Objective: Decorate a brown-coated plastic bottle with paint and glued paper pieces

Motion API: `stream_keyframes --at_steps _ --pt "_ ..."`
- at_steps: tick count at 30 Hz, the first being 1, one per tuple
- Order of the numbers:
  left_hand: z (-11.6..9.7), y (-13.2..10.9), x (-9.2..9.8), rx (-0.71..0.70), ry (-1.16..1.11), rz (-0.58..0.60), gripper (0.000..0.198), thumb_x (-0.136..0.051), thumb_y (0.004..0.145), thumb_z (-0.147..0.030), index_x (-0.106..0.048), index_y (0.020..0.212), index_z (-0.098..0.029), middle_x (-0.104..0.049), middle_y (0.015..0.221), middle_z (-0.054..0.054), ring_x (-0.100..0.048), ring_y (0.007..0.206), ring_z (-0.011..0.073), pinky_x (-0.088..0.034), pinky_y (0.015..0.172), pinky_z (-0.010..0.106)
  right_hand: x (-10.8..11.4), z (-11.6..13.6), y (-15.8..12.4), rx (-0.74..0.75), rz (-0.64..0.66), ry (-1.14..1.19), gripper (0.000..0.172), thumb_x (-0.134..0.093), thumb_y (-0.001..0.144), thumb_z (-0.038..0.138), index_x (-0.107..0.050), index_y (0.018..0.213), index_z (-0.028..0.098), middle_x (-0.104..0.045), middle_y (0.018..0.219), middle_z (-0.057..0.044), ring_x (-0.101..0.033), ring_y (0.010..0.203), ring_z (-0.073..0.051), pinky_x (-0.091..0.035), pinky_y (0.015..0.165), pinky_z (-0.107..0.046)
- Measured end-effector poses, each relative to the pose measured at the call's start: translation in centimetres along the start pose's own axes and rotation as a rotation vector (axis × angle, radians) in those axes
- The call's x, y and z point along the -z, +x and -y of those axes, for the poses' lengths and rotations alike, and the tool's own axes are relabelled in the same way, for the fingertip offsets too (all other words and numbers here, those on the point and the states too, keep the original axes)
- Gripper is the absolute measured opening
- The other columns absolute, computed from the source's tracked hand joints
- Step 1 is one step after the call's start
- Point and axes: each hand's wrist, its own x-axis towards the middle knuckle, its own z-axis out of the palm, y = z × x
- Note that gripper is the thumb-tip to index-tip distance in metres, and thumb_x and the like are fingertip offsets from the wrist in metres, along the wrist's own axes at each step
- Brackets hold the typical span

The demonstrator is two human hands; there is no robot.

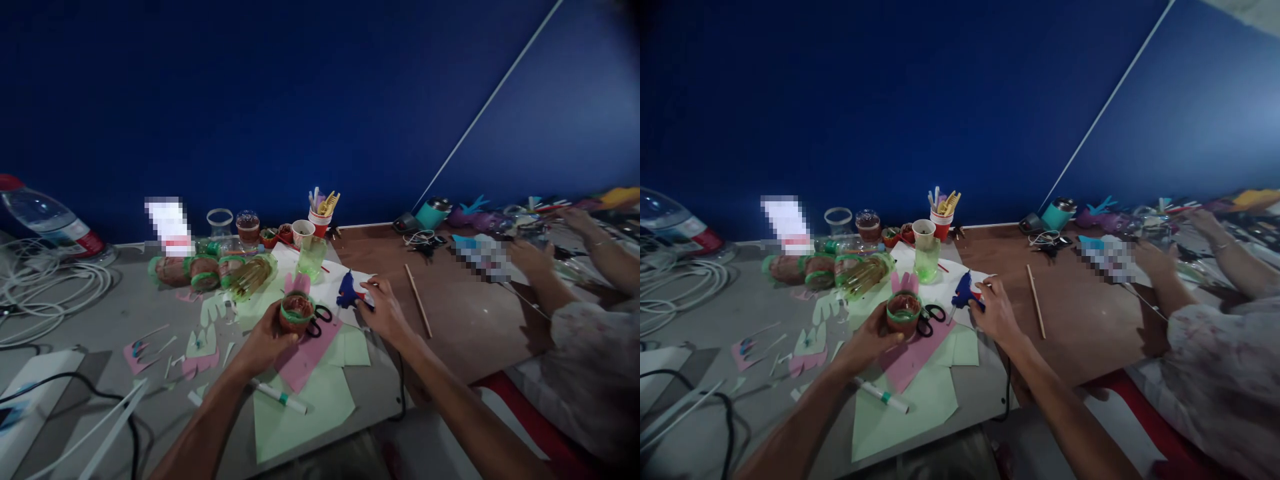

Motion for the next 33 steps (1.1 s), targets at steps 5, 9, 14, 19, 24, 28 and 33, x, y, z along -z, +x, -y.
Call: stream_keyframes --at_steps 5,9,14,19,24,28,33 --pt "0.8 0.1 0.0 -0.035 0.168 -0.034 0.055 -0.073 0.067 -0.021 -0.052 0.118 -0.019 -0.066 0.112 0.009 -0.061 0.103 0.0262 -0.046 0.091 0.040 1.0 4.5 0.6 0.001 0.141 0.356 0.029 -0.058 0.081 0.023 -0.061 0.110 0.021 -0.057 0.100 -0.009 -0.056 0.078 -0.020 -0.051 0.072 -0.036" --pt "1.4 0.2 0.1 -0.075 0.237 -0.095 0.055 -0.071 0.070 -0.025 -0.050 0.120 -0.017 -0.065 0.113 0.011 -0.061 0.103 0.0270 -0.045 0.091 0.041 -0.1 8.2 1.1 0.023 0.276 0.447 0.048 -0.060 0.078 0.020 -0.051 0.125 0.019 -0.058 0.112 -0.011 -0.057 0.096 -0.023 -0.048 0.087 -0.040" --pt "1.7 0.3 0.5 -0.201 0.339 -0.138 0.065 -0.072 0.067 -0.019 -0.049 0.127 -0.017 -0.057 0.127 0.014 -0.050 0.121 0.0304 -0.034 0.104 0.044 -2.2 10.1 1.8 -0.010 0.374 0.512 0.073 -0.065 0.073 0.020 -0.035 0.140 0.019 -0.050 0.131 -0.015 -0.050 0.117 -0.027 -0.041 0.101 -0.047" --pt "1.8 0.4 0.7 -0.301 0.462 -0.139 0.061 -0.071 0.069 -0.018 -0.051 0.127 -0.017 -0.050 0.134 0.016 -0.043 0.127 0.0317 -0.028 0.109 0.046 -3.4 10.8 1.9 -0.061 0.390 0.552 0.086 -0.068 0.069 0.020 -0.027 0.145 0.019 -0.043 0.140 -0.017 -0.044 0.127 -0.030 -0.035 0.107 -0.050" --pt "2.2 0.4 1.3 -0.262 0.538 -0.119 0.074 -0.073 0.068 -0.023 -0.043 0.135 -0.015 -0.044 0.141 0.019 -0.038 0.133 0.0340 -0.029 0.111 0.048 -3.9 11.2 1.7 -0.043 0.365 0.544 0.089 -0.066 0.071 0.022 -0.020 0.147 0.017 -0.041 0.141 -0.019 -0.043 0.129 -0.031 -0.036 0.106 -0.050" --pt "2.5 0.4 1.9 -0.310 0.489 -0.189 0.074 -0.071 0.071 -0.030 -0.041 0.137 -0.015 -0.045 0.141 0.020 -0.042 0.131 0.0341 -0.035 0.107 0.049 -3.7 11.3 1.5 -0.102 0.332 0.547 0.091 -0.067 0.071 0.024 -0.018 0.148 0.018 -0.049 0.133 -0.018 -0.047 0.126 -0.031 -0.040 0.103 -0.048" --pt "1.3 0.0 2.4 -0.478 0.437 -0.388 0.033 -0.049 0.088 -0.031 -0.058 0.118 -0.020 -0.067 0.110 0.011 -0.063 0.104 0.0240 -0.049 0.091 0.041 -3.5 11.7 1.4 -0.102 0.321 0.561 0.089 -0.066 0.069 0.025 -0.021 0.146 0.017 -0.049 0.133 -0.018 -0.049 0.124 -0.031 -0.040 0.103 -0.048"
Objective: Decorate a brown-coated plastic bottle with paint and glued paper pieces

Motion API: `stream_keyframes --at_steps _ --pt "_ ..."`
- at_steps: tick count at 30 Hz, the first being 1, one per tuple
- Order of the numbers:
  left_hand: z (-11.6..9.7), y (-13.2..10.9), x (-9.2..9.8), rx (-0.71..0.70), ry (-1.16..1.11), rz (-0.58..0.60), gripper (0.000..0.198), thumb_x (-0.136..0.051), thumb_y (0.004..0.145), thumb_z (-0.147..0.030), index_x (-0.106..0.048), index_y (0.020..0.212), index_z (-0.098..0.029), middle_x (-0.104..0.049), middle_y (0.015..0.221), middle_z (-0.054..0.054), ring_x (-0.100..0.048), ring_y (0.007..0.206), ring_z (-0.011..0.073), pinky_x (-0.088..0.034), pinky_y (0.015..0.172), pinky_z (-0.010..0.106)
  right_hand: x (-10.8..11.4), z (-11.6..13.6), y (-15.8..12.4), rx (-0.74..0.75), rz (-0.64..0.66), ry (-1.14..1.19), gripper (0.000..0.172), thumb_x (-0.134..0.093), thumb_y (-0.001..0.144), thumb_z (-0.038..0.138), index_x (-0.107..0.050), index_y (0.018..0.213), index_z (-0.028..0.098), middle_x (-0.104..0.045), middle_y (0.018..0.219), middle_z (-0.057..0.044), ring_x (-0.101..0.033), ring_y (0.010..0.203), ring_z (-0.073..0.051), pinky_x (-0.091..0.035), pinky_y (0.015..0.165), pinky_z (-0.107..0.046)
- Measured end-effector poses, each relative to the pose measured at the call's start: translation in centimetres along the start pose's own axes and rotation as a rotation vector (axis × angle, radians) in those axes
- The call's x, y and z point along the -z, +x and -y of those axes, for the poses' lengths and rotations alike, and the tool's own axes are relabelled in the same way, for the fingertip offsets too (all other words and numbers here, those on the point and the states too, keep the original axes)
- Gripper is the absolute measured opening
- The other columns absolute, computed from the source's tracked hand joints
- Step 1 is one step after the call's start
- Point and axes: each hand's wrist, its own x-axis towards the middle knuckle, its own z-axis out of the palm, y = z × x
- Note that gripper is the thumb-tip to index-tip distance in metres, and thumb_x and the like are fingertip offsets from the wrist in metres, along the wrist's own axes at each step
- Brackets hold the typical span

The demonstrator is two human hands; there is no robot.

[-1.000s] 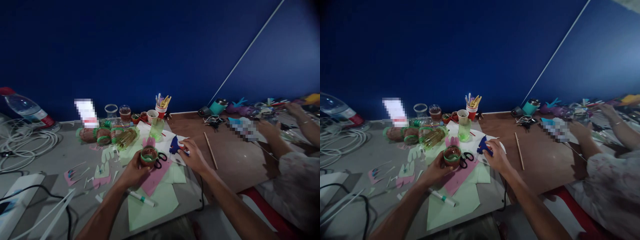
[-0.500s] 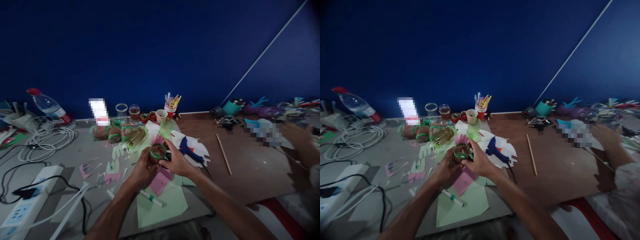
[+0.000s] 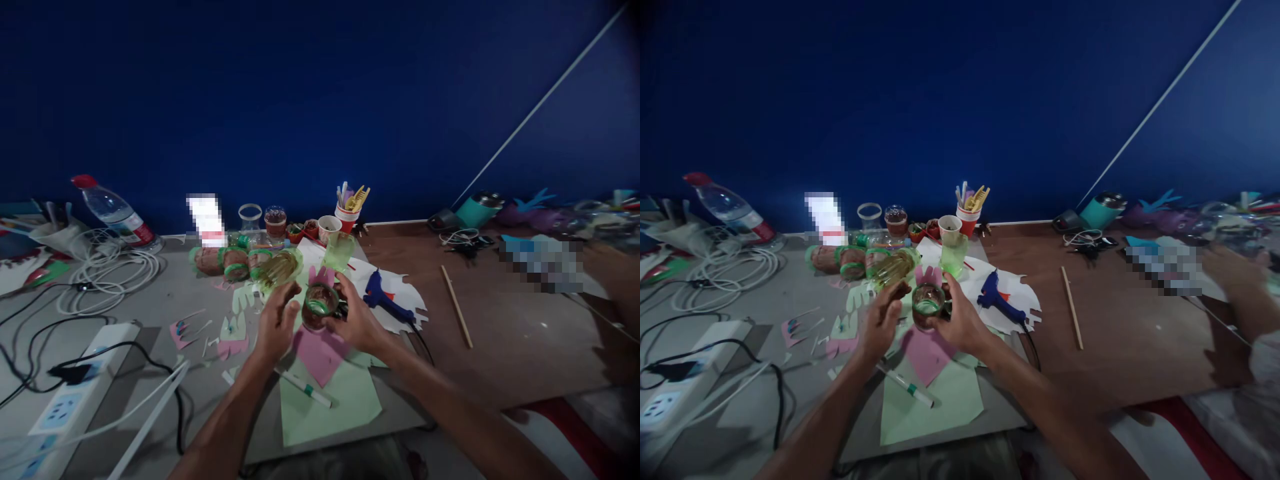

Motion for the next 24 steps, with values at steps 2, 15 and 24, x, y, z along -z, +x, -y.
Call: stream_keyframes --at_steps 2,15,24 --pt "-0.5 0.2 0.5 0.023 0.029 -0.080 0.025 -0.049 0.088 -0.029 -0.063 0.107 -0.020 -0.069 0.091 0.006 -0.066 0.086 0.0205 -0.052 0.079 0.036 -0.1 0.3 0.1 -0.005 -0.011 0.002 0.090 -0.067 0.068 0.024 -0.022 0.145 0.016 -0.048 0.134 -0.018 -0.048 0.124 -0.031 -0.039 0.103 -0.048" --pt "-1.9 0.5 0.9 0.041 -0.145 -0.272 0.013 -0.052 0.088 -0.029 -0.058 0.092 -0.018 -0.054 0.050 -0.008 -0.055 0.047 0.0099 -0.052 0.067 0.029 -1.4 0.5 1.2 0.099 -0.044 -0.052 0.091 -0.069 0.074 0.031 -0.018 0.147 0.015 -0.040 0.143 -0.019 -0.044 0.127 -0.032 -0.039 0.104 -0.050" --pt "-1.8 0.5 1.1 0.035 -0.122 -0.254 0.019 -0.044 0.092 -0.033 -0.054 0.097 -0.017 -0.059 0.055 -0.005 -0.057 0.048 0.0115 -0.047 0.059 0.028 -3.5 -1.0 3.7 0.123 -0.159 -0.147 0.088 -0.064 0.077 0.033 -0.015 0.148 0.015 -0.036 0.146 -0.019 -0.038 0.132 -0.032 -0.037 0.107 -0.050"
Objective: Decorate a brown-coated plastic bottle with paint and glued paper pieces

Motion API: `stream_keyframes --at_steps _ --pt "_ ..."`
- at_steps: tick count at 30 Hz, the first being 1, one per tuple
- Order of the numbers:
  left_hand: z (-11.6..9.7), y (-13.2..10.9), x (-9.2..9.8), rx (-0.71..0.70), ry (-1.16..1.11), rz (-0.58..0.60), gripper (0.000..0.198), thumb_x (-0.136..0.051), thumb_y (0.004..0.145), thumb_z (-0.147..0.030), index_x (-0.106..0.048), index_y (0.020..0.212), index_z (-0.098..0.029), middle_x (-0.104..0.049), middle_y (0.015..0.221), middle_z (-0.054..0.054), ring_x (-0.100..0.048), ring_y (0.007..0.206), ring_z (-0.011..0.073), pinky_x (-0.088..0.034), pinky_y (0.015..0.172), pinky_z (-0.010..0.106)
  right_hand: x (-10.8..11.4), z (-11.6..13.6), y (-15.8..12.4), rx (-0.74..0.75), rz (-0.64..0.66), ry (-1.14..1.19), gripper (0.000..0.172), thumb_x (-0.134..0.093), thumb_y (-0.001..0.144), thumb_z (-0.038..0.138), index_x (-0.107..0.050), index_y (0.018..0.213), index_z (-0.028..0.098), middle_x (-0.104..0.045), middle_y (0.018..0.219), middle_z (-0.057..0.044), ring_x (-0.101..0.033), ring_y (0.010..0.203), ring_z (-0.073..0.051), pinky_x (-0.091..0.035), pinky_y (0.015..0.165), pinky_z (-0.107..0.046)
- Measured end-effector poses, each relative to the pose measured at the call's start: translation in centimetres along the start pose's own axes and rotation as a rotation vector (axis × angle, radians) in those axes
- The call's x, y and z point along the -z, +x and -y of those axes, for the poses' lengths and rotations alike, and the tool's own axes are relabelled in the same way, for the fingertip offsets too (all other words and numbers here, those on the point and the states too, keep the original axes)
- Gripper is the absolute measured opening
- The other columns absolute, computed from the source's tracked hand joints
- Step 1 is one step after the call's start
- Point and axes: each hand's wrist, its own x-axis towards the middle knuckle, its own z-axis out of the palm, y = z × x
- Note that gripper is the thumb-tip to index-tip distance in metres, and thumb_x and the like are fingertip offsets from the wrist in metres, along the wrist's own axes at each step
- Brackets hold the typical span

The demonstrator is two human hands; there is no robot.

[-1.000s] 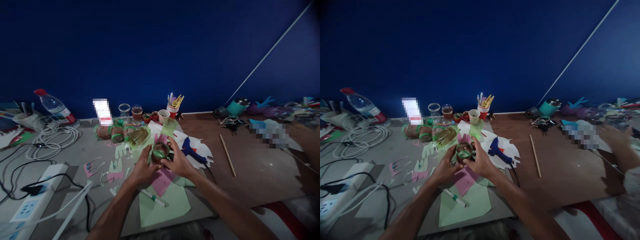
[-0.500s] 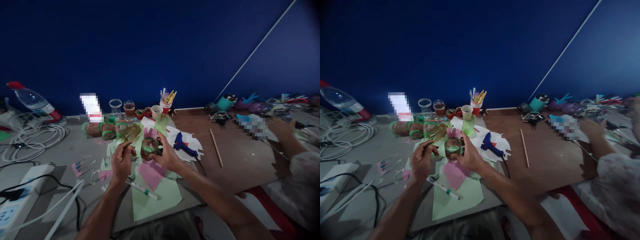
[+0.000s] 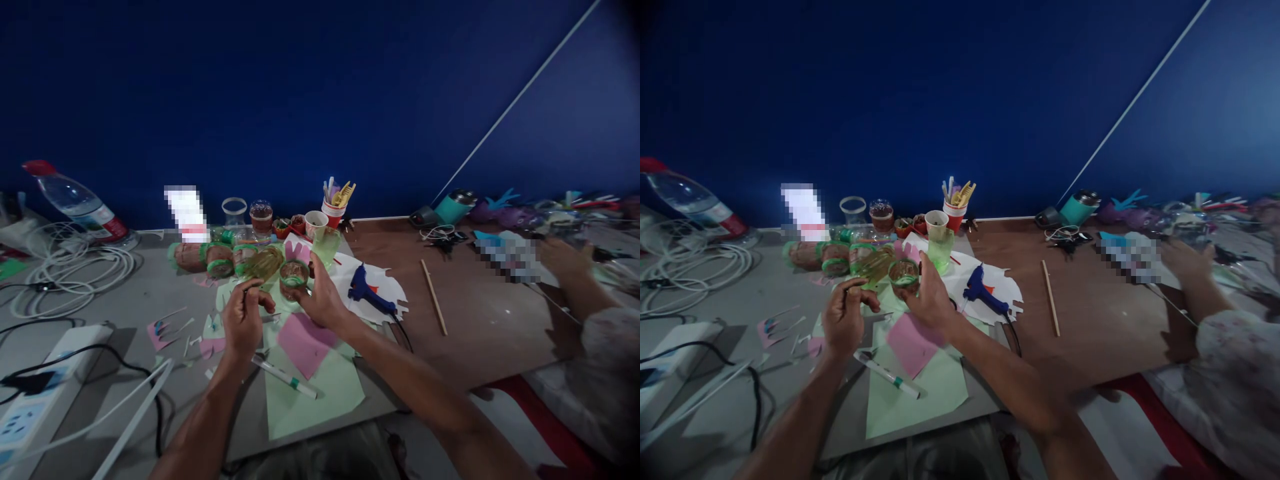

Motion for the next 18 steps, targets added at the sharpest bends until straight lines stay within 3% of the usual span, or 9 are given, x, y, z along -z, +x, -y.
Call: stream_keyframes --at_steps 7,11,14,18 --pt "-0.1 -0.1 -0.3 0.020 0.033 0.011 0.020 -0.046 0.090 -0.035 -0.054 0.100 -0.018 -0.059 0.055 -0.005 -0.057 0.048 0.0121 -0.047 0.054 0.026 -0.2 0.9 -0.3 -0.117 0.077 -0.015 0.083 -0.068 0.074 0.037 -0.030 0.141 0.006 -0.042 0.135 -0.024 -0.045 0.125 -0.033 -0.041 0.103 -0.048" --pt "0.0 -0.2 -0.3 0.018 0.051 0.015 0.021 -0.046 0.091 -0.034 -0.053 0.102 -0.018 -0.059 0.056 -0.005 -0.057 0.050 0.0124 -0.047 0.056 0.027 1.2 1.0 -1.1 -0.058 0.138 -0.052 0.086 -0.071 0.070 0.033 -0.029 0.141 0.008 -0.038 0.137 -0.023 -0.042 0.127 -0.035 -0.043 0.100 -0.050" --pt "0.1 -0.2 -0.3 0.022 0.044 -0.011 0.020 -0.046 0.091 -0.032 -0.053 0.103 -0.018 -0.059 0.056 -0.006 -0.057 0.050 0.0122 -0.047 0.059 0.028 3.4 0.6 -1.8 -0.004 0.157 -0.063 0.066 -0.068 0.074 0.027 -0.044 0.133 0.011 -0.045 0.131 -0.020 -0.051 0.117 -0.031 -0.046 0.097 -0.045" --pt "0.0 -0.3 -0.3 0.012 0.015 -0.034 0.018 -0.047 0.090 -0.030 -0.052 0.102 -0.018 -0.057 0.054 -0.007 -0.056 0.050 0.0114 -0.047 0.060 0.027 7.5 -0.2 -2.8 -0.075 0.155 -0.207 0.035 -0.061 0.079 0.019 -0.059 0.114 0.015 -0.059 0.111 -0.013 -0.058 0.103 -0.027 -0.048 0.090 -0.038"
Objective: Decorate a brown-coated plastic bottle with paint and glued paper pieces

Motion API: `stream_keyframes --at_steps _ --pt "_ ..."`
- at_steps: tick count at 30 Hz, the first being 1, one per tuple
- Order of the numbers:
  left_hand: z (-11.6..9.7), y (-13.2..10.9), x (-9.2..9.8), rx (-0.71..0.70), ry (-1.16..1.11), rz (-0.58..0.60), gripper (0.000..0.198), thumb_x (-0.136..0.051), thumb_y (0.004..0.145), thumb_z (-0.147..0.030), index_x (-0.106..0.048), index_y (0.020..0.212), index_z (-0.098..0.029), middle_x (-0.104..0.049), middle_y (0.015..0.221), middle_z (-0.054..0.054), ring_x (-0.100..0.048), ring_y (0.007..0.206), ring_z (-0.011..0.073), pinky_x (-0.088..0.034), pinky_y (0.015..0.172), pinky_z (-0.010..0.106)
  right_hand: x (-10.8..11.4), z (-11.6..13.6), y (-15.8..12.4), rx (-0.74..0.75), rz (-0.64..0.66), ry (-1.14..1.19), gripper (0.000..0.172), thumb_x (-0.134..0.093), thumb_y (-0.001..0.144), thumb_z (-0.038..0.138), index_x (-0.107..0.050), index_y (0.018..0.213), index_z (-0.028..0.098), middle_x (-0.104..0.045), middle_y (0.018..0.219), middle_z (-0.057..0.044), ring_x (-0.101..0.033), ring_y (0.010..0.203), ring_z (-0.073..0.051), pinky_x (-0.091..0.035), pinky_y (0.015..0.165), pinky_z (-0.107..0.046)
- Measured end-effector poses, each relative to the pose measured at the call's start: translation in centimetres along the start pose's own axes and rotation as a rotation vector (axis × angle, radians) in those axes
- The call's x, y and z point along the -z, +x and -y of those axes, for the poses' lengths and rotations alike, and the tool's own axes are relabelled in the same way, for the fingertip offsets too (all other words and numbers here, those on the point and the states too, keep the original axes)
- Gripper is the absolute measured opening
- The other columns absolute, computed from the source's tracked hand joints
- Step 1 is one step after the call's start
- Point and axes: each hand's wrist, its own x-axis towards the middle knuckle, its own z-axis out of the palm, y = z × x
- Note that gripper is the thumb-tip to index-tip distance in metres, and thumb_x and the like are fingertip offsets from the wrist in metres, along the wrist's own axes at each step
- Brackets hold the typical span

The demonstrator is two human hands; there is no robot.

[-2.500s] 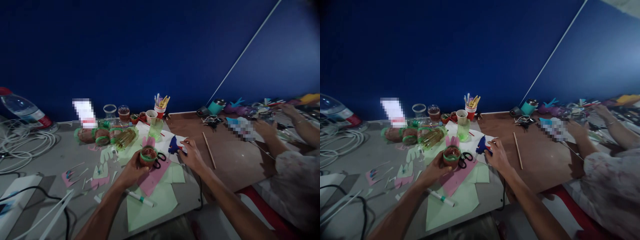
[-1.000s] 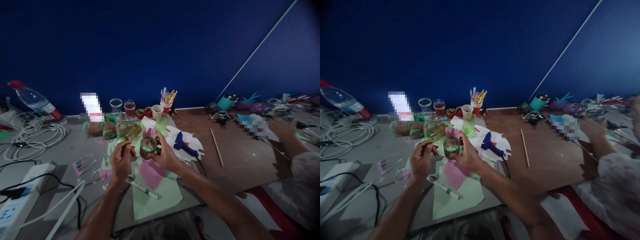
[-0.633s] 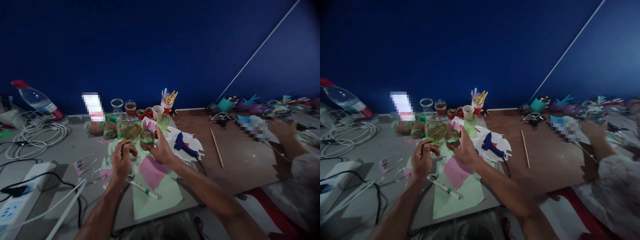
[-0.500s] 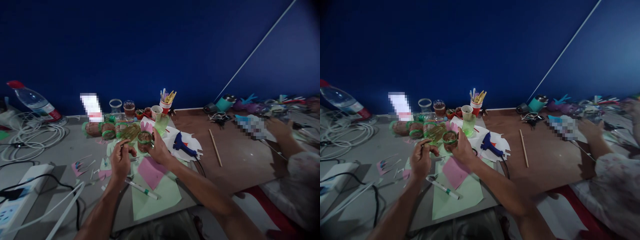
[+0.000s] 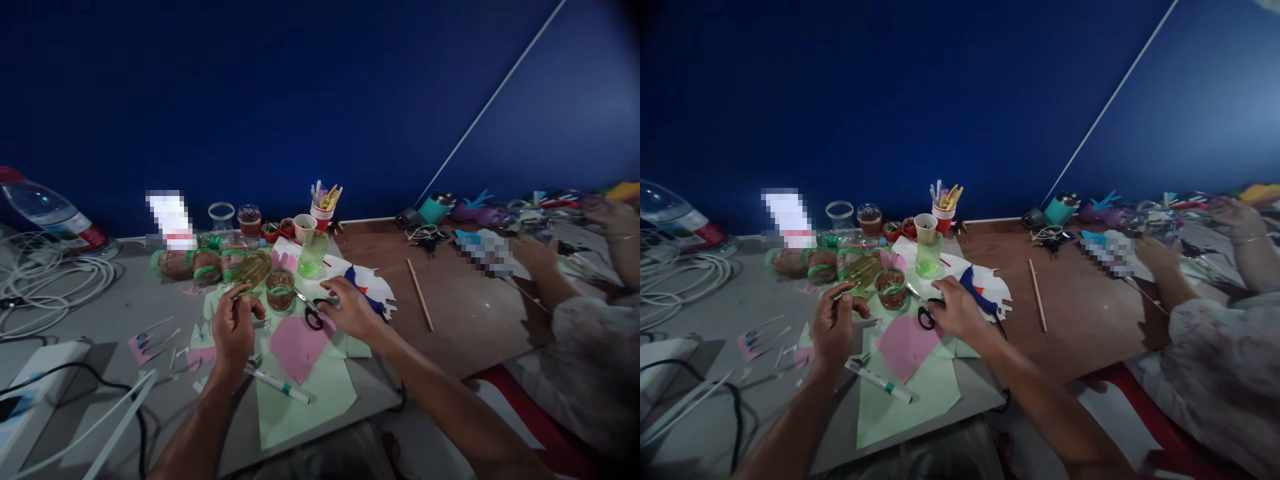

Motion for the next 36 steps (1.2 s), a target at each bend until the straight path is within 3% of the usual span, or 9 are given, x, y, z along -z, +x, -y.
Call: stream_keyframes --at_steps 4,8,13,17,20,22,27,36 --pt "-0.3 -0.1 -0.2 -0.011 -0.017 0.000 0.017 -0.049 0.089 -0.030 -0.053 0.100 -0.018 -0.058 0.055 -0.007 -0.056 0.049 0.0112 -0.046 0.055 0.025 3.3 -2.3 -1.6 -0.190 0.093 -0.438 0.032 -0.061 0.082 0.025 -0.062 0.112 0.015 -0.059 0.107 -0.014 -0.058 0.101 -0.029 -0.046 0.087 -0.039" --pt "-0.3 -0.3 -0.3 -0.008 -0.044 0.019 0.017 -0.051 0.088 -0.031 -0.054 0.099 -0.018 -0.057 0.055 -0.006 -0.055 0.047 0.0110 -0.046 0.052 0.024 4.5 -4.5 -3.0 -0.350 0.197 -0.682 0.037 -0.059 0.083 0.031 -0.060 0.116 0.014 -0.058 0.109 -0.017 -0.058 0.103 -0.031 -0.045 0.081 -0.038" --pt "-0.3 -0.3 -0.3 -0.012 -0.029 0.026 0.018 -0.051 0.088 -0.032 -0.054 0.098 -0.018 -0.057 0.055 -0.006 -0.056 0.048 0.0114 -0.047 0.053 0.025 4.7 -5.4 -3.4 -0.364 0.187 -0.715 0.035 -0.060 0.083 0.030 -0.062 0.114 0.013 -0.059 0.108 -0.018 -0.055 0.104 -0.034 -0.043 0.084 -0.042" --pt "-0.2 -0.4 -0.4 -0.016 -0.033 0.031 0.016 -0.050 0.088 -0.029 -0.055 0.098 -0.018 -0.057 0.055 -0.006 -0.055 0.048 0.0112 -0.047 0.053 0.025 4.5 -3.7 -2.9 -0.181 0.039 -0.512 0.035 -0.054 0.086 0.026 -0.059 0.118 0.013 -0.059 0.112 -0.015 -0.054 0.106 -0.029 -0.042 0.091 -0.038" --pt "0.0 -0.5 -0.5 -0.023 -0.028 0.053 0.016 -0.051 0.088 -0.029 -0.055 0.099 -0.018 -0.057 0.054 -0.006 -0.055 0.048 0.0114 -0.047 0.054 0.025 2.9 -1.5 -2.2 -0.002 0.156 -0.355 0.033 -0.051 0.088 0.024 -0.058 0.119 0.013 -0.061 0.107 -0.012 -0.057 0.100 -0.023 -0.043 0.087 -0.032" --pt "0.2 -0.6 -0.5 -0.023 -0.009 0.071 0.016 -0.050 0.088 -0.028 -0.055 0.099 -0.018 -0.057 0.056 -0.006 -0.056 0.049 0.0115 -0.048 0.054 0.025 1.2 0.0 -1.7 0.082 0.281 -0.408 0.025 -0.052 0.088 0.025 -0.062 0.108 0.015 -0.062 0.103 -0.011 -0.057 0.097 -0.024 -0.043 0.086 -0.034" --pt "0.3 -0.5 -0.5 -0.003 0.020 0.094 0.016 -0.050 0.089 -0.029 -0.055 0.099 -0.018 -0.058 0.057 -0.005 -0.056 0.050 0.0116 -0.048 0.053 0.025 -1.7 1.8 -0.5 0.052 0.357 -0.580 0.023 -0.052 0.088 0.028 -0.062 0.102 0.012 -0.063 0.100 -0.016 -0.058 0.095 -0.029 -0.042 0.078 -0.037" --pt "0.2 -0.8 -0.7 -0.005 0.018 0.126 0.017 -0.049 0.090 -0.030 -0.055 0.101 -0.019 -0.057 0.058 -0.004 -0.056 0.052 0.0121 -0.048 0.054 0.026 -1.6 1.7 -0.7 -0.058 0.281 -0.501 0.027 -0.054 0.081 0.021 -0.055 0.107 0.013 -0.067 0.097 -0.013 -0.062 0.089 -0.027 -0.041 0.072 -0.033"
